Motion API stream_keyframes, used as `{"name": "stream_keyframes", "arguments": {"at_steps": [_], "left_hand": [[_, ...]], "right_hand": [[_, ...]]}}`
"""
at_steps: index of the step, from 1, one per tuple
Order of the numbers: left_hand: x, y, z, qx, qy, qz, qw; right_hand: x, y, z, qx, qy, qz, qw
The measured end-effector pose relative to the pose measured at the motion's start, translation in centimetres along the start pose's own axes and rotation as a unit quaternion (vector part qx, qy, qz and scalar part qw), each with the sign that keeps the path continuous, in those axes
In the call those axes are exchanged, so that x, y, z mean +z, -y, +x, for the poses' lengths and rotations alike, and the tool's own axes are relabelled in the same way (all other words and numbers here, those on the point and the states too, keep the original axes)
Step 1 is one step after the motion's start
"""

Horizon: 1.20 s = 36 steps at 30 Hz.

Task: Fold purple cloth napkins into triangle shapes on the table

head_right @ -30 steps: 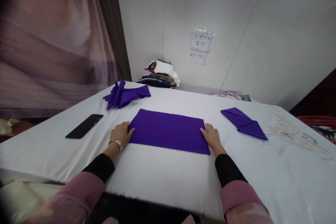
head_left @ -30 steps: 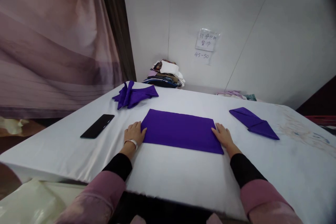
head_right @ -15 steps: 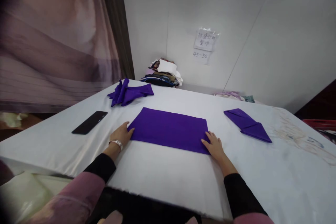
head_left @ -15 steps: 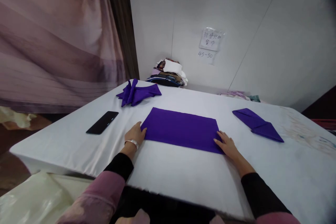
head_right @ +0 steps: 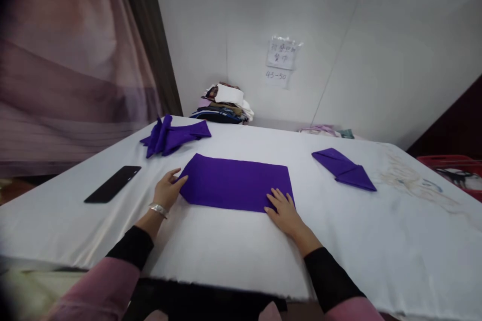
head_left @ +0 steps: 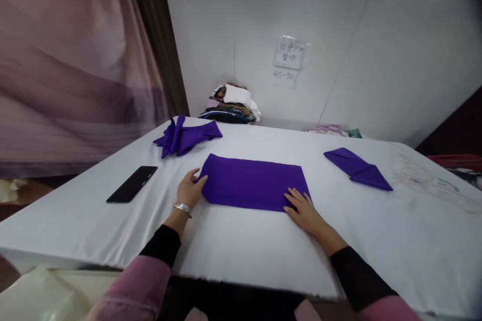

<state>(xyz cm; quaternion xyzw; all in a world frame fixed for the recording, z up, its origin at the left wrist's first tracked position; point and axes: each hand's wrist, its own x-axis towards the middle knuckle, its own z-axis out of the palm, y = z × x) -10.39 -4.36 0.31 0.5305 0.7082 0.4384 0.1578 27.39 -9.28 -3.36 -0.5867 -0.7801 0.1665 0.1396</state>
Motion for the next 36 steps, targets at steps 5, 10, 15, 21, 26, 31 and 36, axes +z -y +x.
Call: {"name": "stream_keyframes", "arguments": {"at_steps": [5,10,15,21,26,31,36], "left_hand": [[4.7,-8.3,-0.9,0.115,0.036,-0.034,0.992],[12.3,-15.9,-6.1,0.248,0.197,-0.007,0.949],[16.5,-16.4,-11.2,0.385,0.338,0.026,0.858],[14.8,-12.4,-12.0,0.469,0.347,0.044,0.811],[12.8,-9.8,-11.2,0.476,0.323,0.101,0.812],[12.2,-8.8,-10.6,0.45,0.311,0.128,0.827],[12.2,-8.8,-10.6,0.445,0.307,0.126,0.832]], "right_hand": [[-0.5,0.4,0.0,-0.023,-0.129,0.189,0.973],[-1.1,1.6,0.1,0.05,-0.123,0.542,0.83],[-1.2,0.6,-0.1,0.109,-0.038,0.694,0.71],[-1.4,-0.5,-0.1,0.141,-0.047,0.752,0.642],[-1.4,-0.7,-0.1,0.142,-0.038,0.752,0.642],[-1.6,-0.9,0.1,0.162,-0.044,0.747,0.644],[-2.3,-1.6,0.6,0.193,-0.024,0.728,0.657]]}}
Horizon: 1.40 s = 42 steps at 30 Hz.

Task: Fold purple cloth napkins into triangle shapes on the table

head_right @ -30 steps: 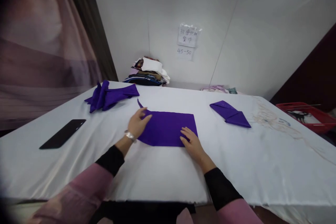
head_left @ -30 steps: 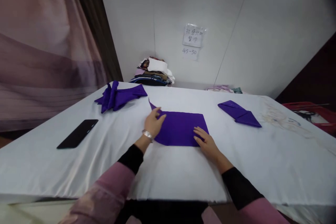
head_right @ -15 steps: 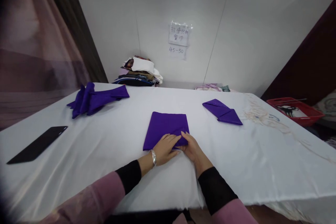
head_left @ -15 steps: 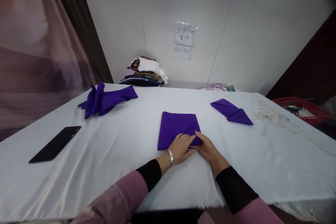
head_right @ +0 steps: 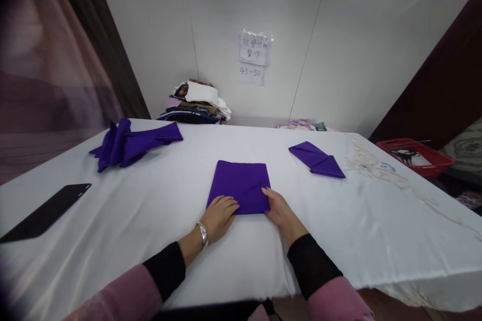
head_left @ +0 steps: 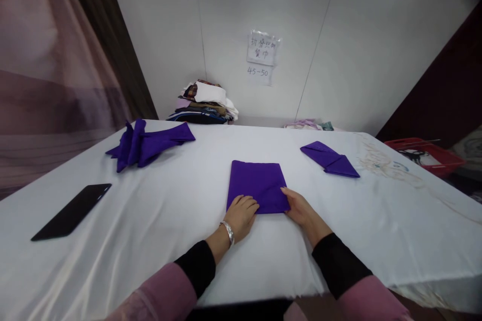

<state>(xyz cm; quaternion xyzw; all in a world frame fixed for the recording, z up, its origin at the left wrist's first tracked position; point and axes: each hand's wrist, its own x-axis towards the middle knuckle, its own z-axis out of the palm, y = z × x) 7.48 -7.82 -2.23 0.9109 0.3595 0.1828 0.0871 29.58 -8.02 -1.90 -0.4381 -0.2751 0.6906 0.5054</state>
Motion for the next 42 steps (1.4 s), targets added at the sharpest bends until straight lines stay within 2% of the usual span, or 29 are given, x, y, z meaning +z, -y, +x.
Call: {"name": "stream_keyframes", "arguments": {"at_steps": [5,7,12,18,28,42], "left_hand": [[0.2,0.1,-0.1,0.005,-0.008,-0.002,1.0],[0.4,0.3,-0.1,0.006,-0.012,-0.004,1.0],[0.6,0.5,-0.1,0.018,-0.02,-0.01,1.0],[0.6,0.6,-0.1,0.018,-0.023,-0.023,0.999],[0.1,0.4,-0.1,0.013,-0.029,-0.048,0.998],[-0.4,0.3,-0.1,0.008,-0.018,-0.056,0.998]], "right_hand": [[-0.7,1.6,1.3,0.006,0.031,-0.029,0.999],[-0.7,2.1,2.0,0.001,0.022,-0.038,0.999],[-0.6,2.6,4.8,-0.024,-0.088,-0.097,0.991],[-0.7,2.7,7.7,-0.037,-0.165,-0.156,0.973],[-0.8,3.1,8.4,-0.068,-0.194,-0.249,0.946],[-1.2,3.3,9.8,-0.108,-0.248,-0.282,0.921]]}}
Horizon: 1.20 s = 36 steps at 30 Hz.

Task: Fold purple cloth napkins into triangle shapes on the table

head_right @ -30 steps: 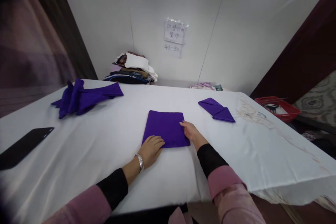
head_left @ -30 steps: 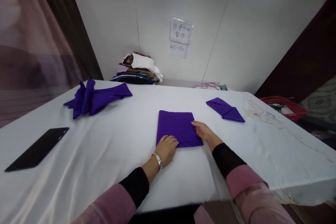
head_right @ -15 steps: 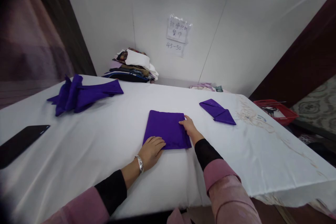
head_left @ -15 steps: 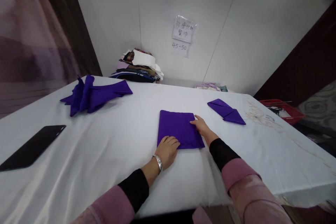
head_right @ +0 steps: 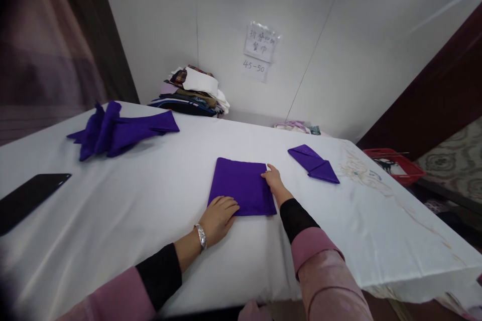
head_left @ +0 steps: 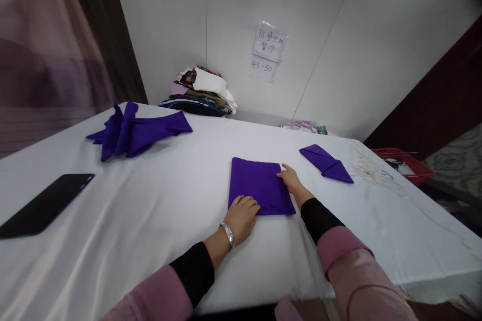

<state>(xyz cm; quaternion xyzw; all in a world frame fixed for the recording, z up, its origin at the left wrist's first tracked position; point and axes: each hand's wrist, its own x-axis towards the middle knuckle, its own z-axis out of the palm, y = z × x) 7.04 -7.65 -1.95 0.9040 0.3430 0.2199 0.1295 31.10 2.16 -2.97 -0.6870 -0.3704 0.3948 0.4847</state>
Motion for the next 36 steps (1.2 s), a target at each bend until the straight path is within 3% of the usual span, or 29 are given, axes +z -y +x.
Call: {"name": "stream_keyframes", "arguments": {"at_steps": [16,28,36], "left_hand": [[0.3,0.3,-0.1,-0.02,0.007,0.004,1.0],[0.4,0.5,0.0,-0.024,0.012,0.009,1.0],[0.3,0.4,0.0,-0.038,0.014,0.005,0.999]], "right_hand": [[-0.8,-0.1,1.3,-0.051,-0.045,-0.093,0.993],[-0.9,0.2,1.2,-0.096,-0.06,-0.261,0.959],[-1.0,0.6,0.4,-0.114,-0.063,-0.312,0.941]]}}
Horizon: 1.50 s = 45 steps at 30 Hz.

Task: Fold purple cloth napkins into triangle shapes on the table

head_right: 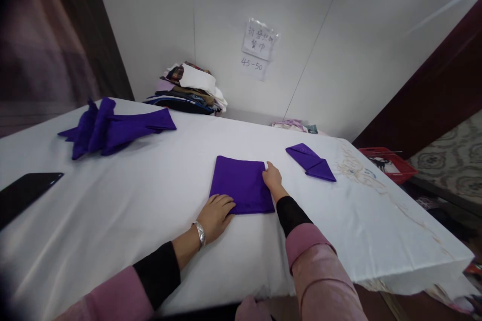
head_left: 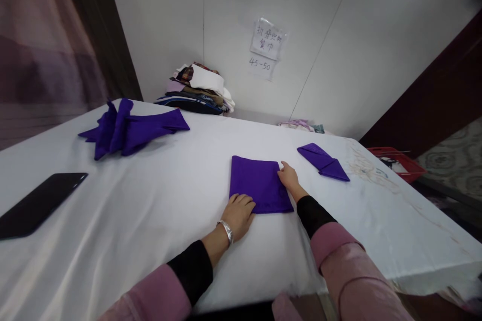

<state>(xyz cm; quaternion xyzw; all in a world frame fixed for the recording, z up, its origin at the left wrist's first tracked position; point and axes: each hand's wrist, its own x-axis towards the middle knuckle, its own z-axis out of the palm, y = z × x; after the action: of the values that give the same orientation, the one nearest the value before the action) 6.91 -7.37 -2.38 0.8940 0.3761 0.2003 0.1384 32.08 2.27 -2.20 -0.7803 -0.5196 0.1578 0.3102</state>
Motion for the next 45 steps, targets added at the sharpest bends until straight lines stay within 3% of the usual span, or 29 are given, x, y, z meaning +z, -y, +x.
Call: {"name": "stream_keyframes", "arguments": {"at_steps": [7,11,13,18,25,30,34,36,40,45], "left_hand": [[0.2,0.1,-0.1,-0.004,-0.001,0.01,1.0],[0.1,0.1,0.0,-0.006,0.005,0.018,1.0],[0.1,0.1,0.1,-0.003,0.006,0.017,1.0],[0.2,0.3,0.1,-0.002,0.0,0.001,1.0],[0.8,0.7,0.0,-0.014,-0.011,-0.009,1.0],[0.9,0.9,0.0,-0.011,-0.014,-0.011,1.0],[0.9,1.1,0.1,-0.003,-0.007,-0.006,1.0],[0.8,1.1,0.2,0.0,-0.004,0.001,1.0],[0.3,0.9,0.2,0.005,-0.012,0.017,1.0],[-0.8,0.9,-0.7,0.002,-0.039,0.039,0.998]], "right_hand": [[0.1,1.5,-2.3,-0.117,0.01,0.012,0.993],[2.1,3.4,-5.8,-0.276,0.11,-0.005,0.955],[3.2,4.1,-7.4,-0.314,0.159,-0.031,0.936],[3.9,3.6,-8.6,-0.285,0.178,-0.099,0.937],[1.4,0.4,-7.7,-0.23,0.139,-0.133,0.954],[-1.2,-1.6,-6.9,-0.097,0.079,0.017,0.992],[-3.7,-1.8,-7.2,-0.031,0.02,0.086,0.996],[-4.7,-1.6,-8.1,-0.043,0.002,0.12,0.992],[-5.2,-2.0,-11.5,-0.137,0.006,0.162,0.977],[-4.5,-4.2,-14.9,-0.254,0.031,0.083,0.963]]}}
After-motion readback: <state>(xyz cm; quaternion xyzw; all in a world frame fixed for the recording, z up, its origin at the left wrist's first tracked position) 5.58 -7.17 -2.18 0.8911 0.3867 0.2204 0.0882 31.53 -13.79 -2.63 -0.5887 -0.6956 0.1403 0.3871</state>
